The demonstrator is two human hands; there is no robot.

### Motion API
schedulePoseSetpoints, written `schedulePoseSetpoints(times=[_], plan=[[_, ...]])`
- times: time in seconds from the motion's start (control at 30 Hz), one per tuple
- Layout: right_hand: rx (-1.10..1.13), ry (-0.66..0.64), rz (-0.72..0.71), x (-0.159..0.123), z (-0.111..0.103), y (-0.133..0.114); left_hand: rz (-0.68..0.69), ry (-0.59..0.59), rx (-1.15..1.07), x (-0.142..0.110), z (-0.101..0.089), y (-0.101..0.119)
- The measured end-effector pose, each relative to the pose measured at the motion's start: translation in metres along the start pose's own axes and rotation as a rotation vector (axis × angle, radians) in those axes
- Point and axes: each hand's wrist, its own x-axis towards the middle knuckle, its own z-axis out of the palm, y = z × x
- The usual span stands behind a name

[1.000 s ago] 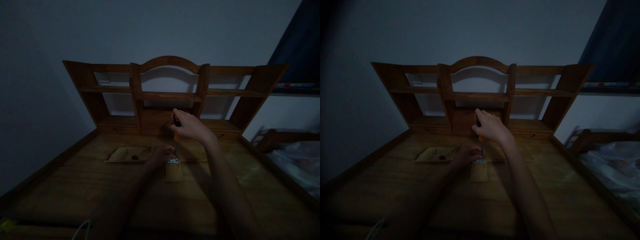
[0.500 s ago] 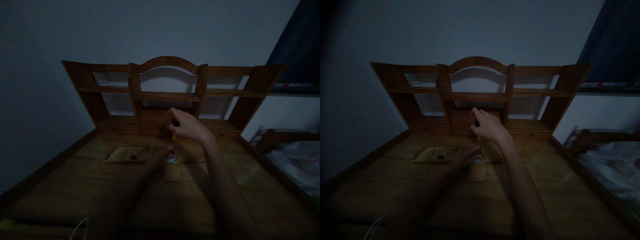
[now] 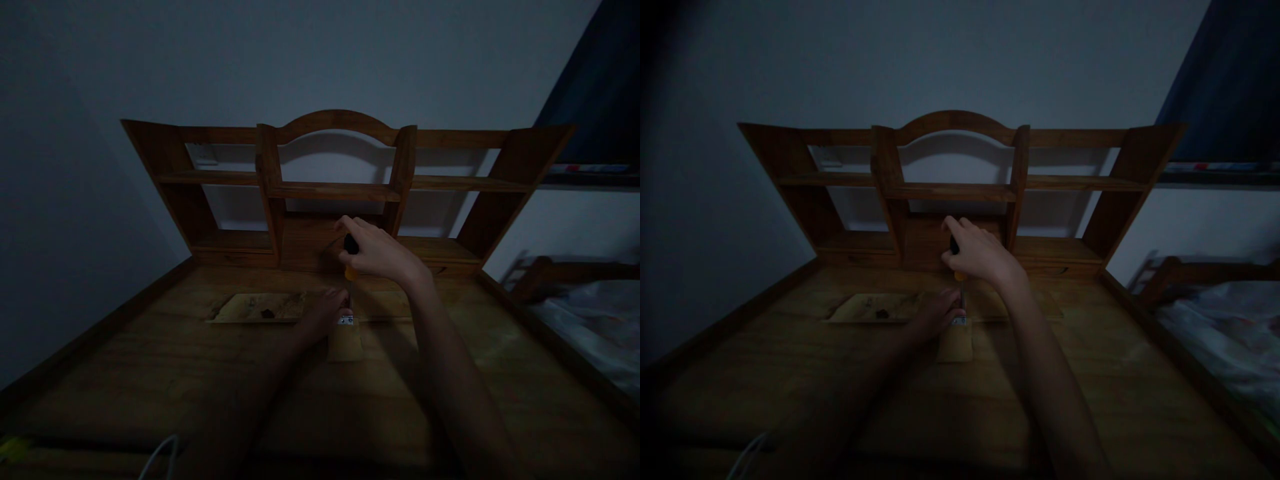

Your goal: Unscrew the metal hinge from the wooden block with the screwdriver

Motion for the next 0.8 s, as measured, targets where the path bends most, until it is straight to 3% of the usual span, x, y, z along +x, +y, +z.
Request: schedulePoseSetpoints(times=[0.47,0.8], plan=[[0.038,0.023,-0.014,-0.001,0.0,0.003,-0.04,-0.017,-0.026,0.001,0.006,-0.002],[0.079,-0.001,-0.025,0.0,-0.003,0.009,0.058,-0.029,-0.311,-0.001,0.003,-0.019]])
